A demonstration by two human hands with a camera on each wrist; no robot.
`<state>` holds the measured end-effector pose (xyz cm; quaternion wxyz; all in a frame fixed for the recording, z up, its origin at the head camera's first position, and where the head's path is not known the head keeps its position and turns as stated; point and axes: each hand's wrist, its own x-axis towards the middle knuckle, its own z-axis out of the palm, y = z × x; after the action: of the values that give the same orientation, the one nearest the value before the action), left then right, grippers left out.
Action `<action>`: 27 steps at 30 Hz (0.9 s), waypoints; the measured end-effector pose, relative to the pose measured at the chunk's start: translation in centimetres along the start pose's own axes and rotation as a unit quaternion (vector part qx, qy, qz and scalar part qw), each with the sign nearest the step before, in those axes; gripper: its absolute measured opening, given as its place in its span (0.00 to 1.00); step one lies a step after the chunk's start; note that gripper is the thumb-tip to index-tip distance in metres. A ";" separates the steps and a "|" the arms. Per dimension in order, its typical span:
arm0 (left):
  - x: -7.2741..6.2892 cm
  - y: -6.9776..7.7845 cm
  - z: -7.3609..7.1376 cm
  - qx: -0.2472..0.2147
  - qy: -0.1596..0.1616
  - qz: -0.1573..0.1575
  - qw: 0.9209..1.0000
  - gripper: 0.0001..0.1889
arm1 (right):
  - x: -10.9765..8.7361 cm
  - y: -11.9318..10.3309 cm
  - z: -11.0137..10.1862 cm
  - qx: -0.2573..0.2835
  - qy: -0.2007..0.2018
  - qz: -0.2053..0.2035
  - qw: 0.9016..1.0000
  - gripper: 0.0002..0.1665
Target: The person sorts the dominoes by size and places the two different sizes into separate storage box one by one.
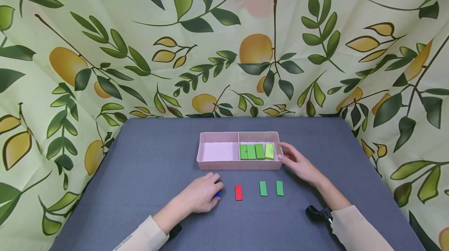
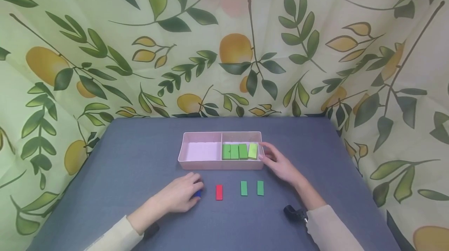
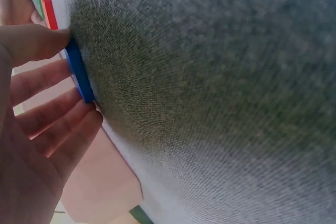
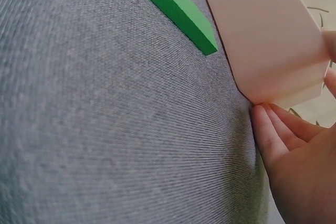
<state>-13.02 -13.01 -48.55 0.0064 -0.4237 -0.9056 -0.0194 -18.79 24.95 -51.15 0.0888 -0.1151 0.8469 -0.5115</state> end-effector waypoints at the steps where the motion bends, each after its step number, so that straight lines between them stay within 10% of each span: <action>1: 0.0 0.0 0.0 0.002 -0.002 0.000 1.000 0.09 | 0.0 0.0 0.0 0.000 0.000 0.001 1.000 0.35; 27: 2.1 -0.2 -3.5 0.012 0.090 0.055 0.994 0.07 | -0.1 -0.1 0.0 0.010 -0.001 -0.002 1.000 0.35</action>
<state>-14.54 -11.71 -44.96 0.0939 -0.4689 -0.8770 -0.0467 -18.70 24.87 -51.06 0.0898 -0.1160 0.8415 -0.5200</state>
